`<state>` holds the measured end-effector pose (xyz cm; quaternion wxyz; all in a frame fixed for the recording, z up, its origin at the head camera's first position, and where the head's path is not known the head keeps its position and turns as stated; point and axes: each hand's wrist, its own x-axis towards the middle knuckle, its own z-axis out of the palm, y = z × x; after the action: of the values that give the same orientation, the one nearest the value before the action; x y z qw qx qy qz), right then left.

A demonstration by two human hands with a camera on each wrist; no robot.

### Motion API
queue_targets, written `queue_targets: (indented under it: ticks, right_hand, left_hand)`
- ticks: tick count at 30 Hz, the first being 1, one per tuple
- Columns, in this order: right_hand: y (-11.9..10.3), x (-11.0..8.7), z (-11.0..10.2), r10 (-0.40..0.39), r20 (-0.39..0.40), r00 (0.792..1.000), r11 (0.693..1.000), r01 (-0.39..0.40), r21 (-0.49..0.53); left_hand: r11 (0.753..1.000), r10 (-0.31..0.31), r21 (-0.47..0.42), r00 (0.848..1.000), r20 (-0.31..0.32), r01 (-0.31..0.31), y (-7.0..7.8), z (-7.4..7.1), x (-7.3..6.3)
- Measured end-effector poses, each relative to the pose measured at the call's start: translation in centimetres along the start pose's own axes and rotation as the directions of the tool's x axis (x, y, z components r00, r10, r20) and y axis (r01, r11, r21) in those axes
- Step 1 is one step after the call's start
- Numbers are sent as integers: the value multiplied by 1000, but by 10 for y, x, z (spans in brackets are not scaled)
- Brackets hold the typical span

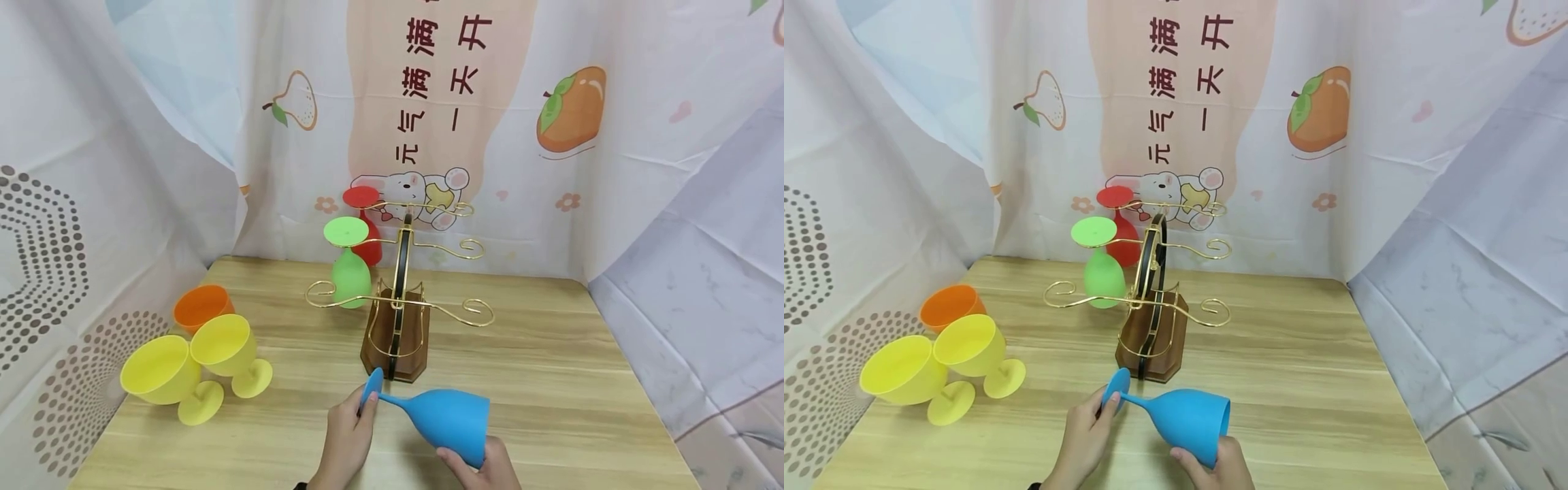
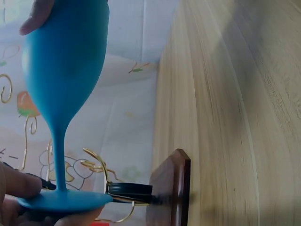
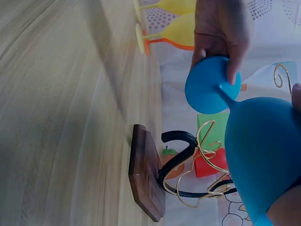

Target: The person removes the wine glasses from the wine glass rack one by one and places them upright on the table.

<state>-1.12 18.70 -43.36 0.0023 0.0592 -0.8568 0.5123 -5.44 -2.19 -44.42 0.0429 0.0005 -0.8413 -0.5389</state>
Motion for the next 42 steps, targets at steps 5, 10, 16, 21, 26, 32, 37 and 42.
queue_targets:
  ticks: [5,10,16,21,26,32,37,42]
  right_hand:
    - [4,4,-5,-136,-118,984,988,126,-89]
    - [15,20,-34,-469,-220,855,874,415,-252]
    - [22,51,-101,-501,-58,863,744,396,-538]
    - [28,76,-146,-229,158,960,616,269,-740]
    - [37,97,-176,-116,222,968,600,247,-761]
    - [47,113,-194,-80,229,970,623,228,-748]
    - [52,122,-198,-19,231,973,629,191,-753]
    - [59,135,-199,-34,242,970,609,212,-764]
  left_hand:
    - [1000,12,11,997,81,-13,-6,-5,3]
    - [984,28,172,996,81,-42,-18,-16,7]
    - [931,110,348,994,16,-109,-37,-33,13]
    - [912,150,384,988,19,-146,-49,-41,14]
    - [901,182,396,983,27,-177,-55,-44,14]
    - [901,168,399,985,36,-168,-56,-45,14]
    - [905,154,395,987,49,-160,-58,-44,14]
    - [910,145,386,988,51,-153,-59,-43,13]
